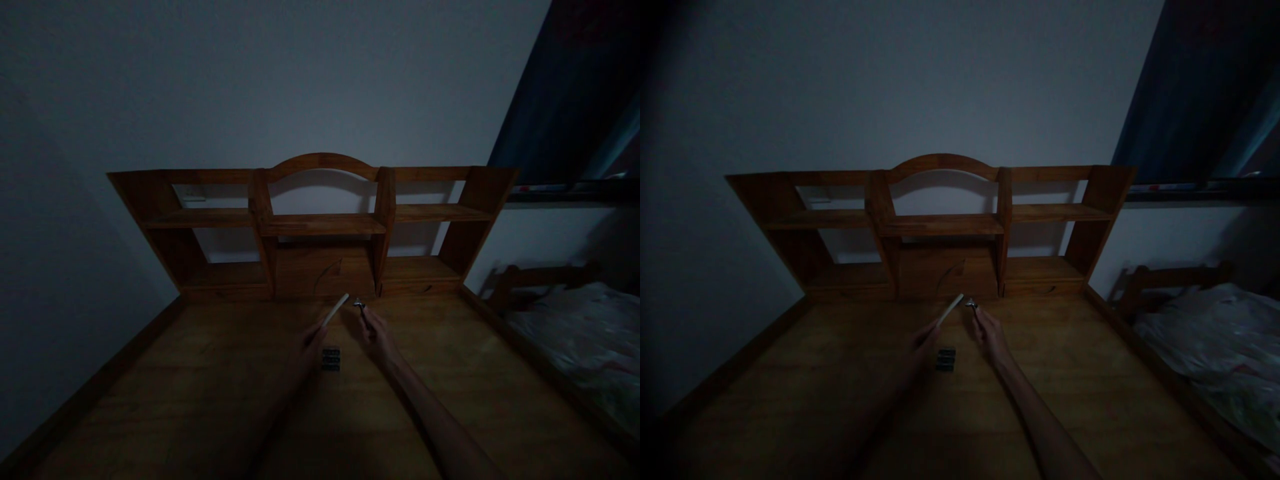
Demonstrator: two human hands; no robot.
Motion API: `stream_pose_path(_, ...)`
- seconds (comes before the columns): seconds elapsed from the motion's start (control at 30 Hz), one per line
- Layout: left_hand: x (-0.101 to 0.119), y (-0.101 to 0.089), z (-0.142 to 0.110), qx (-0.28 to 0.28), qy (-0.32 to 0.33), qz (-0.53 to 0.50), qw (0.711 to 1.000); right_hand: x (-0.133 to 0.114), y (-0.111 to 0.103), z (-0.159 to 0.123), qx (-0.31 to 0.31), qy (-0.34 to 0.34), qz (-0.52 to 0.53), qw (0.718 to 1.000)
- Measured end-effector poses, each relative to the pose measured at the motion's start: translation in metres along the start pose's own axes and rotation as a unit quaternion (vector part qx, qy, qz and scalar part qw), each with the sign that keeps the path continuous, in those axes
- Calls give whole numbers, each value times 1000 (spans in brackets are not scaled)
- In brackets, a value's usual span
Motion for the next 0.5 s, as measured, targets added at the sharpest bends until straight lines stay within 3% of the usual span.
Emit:
stream_pose_path(0.17,5,7,0,-38,30,18,999,16,9,0,-62,82,81,991)
stream_pose_path(0.3,2,6,1,-39,18,17,999,16,17,-1,-132,98,110,980)
stream_pose_path(0.5,-1,4,1,-39,28,39,998,15,16,0,-139,87,106,981)
Point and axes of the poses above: each hand's wrist, its own z-axis towards the middle knuckle, its own y-axis out of the palm, x = y × z, the point moved 8 cm from there along z, towards the middle knuckle, and after that the axes turned 1 degree about -z, right-handed, at the moved point
